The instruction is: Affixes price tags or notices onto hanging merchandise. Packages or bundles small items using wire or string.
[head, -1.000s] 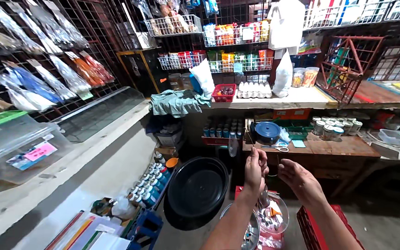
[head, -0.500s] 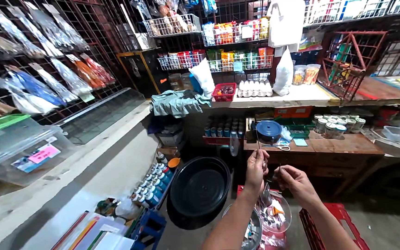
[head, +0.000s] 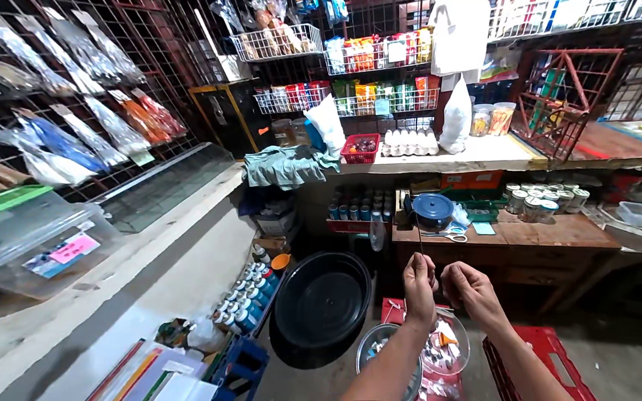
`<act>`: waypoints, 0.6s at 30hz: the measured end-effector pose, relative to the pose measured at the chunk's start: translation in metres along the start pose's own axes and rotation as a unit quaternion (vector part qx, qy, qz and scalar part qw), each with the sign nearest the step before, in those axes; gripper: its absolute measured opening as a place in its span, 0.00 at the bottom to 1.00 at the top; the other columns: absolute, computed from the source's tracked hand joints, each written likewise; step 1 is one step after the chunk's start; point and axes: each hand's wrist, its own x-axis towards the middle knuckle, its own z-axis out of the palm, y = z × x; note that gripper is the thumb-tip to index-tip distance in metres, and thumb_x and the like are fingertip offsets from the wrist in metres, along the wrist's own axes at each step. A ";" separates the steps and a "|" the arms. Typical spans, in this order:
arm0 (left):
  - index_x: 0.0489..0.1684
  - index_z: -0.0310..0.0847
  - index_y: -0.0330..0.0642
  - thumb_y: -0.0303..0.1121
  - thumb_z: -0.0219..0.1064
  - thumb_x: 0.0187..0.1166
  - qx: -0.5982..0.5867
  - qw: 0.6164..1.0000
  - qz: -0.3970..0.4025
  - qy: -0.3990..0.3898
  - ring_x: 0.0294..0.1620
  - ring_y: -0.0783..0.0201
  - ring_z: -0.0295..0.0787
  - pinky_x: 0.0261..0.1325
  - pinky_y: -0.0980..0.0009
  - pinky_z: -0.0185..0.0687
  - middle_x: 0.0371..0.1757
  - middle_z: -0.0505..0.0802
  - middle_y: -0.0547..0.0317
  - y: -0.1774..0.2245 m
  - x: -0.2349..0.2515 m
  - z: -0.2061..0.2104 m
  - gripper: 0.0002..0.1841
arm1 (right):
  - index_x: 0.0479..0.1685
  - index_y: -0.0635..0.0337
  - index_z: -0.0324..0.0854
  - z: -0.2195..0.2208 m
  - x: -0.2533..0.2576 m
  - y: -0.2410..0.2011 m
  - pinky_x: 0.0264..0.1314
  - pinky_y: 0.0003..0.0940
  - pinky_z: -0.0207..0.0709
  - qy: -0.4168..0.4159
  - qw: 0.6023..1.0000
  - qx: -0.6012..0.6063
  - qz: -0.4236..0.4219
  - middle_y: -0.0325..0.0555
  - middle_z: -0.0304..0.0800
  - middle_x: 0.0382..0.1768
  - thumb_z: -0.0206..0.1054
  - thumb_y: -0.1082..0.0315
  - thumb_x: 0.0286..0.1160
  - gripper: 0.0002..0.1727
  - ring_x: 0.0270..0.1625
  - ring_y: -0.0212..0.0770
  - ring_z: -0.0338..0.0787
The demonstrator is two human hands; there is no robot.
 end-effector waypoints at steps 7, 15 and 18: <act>0.16 0.67 0.52 0.31 0.41 0.94 -0.084 0.994 0.035 0.055 0.09 0.82 0.56 0.15 0.86 0.52 0.11 0.67 0.76 0.011 -0.002 0.007 0.25 | 0.28 0.52 0.80 0.023 -0.007 0.009 0.21 0.13 0.74 0.087 0.994 0.064 -0.031 0.25 0.85 0.21 0.45 0.68 0.90 0.21 0.17 0.18 0.78; 0.19 0.70 0.50 0.31 0.42 0.93 -0.069 0.996 0.020 0.056 0.10 0.81 0.61 0.16 0.85 0.59 0.12 0.71 0.76 0.010 -0.003 0.001 0.23 | 0.32 0.54 0.81 0.030 -0.017 0.018 0.23 0.15 0.76 0.129 0.990 0.050 -0.030 0.24 0.84 0.23 0.45 0.68 0.90 0.19 0.19 0.18 0.79; 0.28 0.73 0.47 0.29 0.45 0.92 -0.035 0.997 0.011 0.068 0.13 0.82 0.64 0.19 0.86 0.64 0.17 0.75 0.75 0.015 -0.007 0.000 0.17 | 0.37 0.43 0.85 0.028 -0.023 0.018 0.30 0.17 0.82 0.070 0.995 0.043 -0.062 0.18 0.90 0.31 0.46 0.66 0.91 0.20 0.28 0.17 0.85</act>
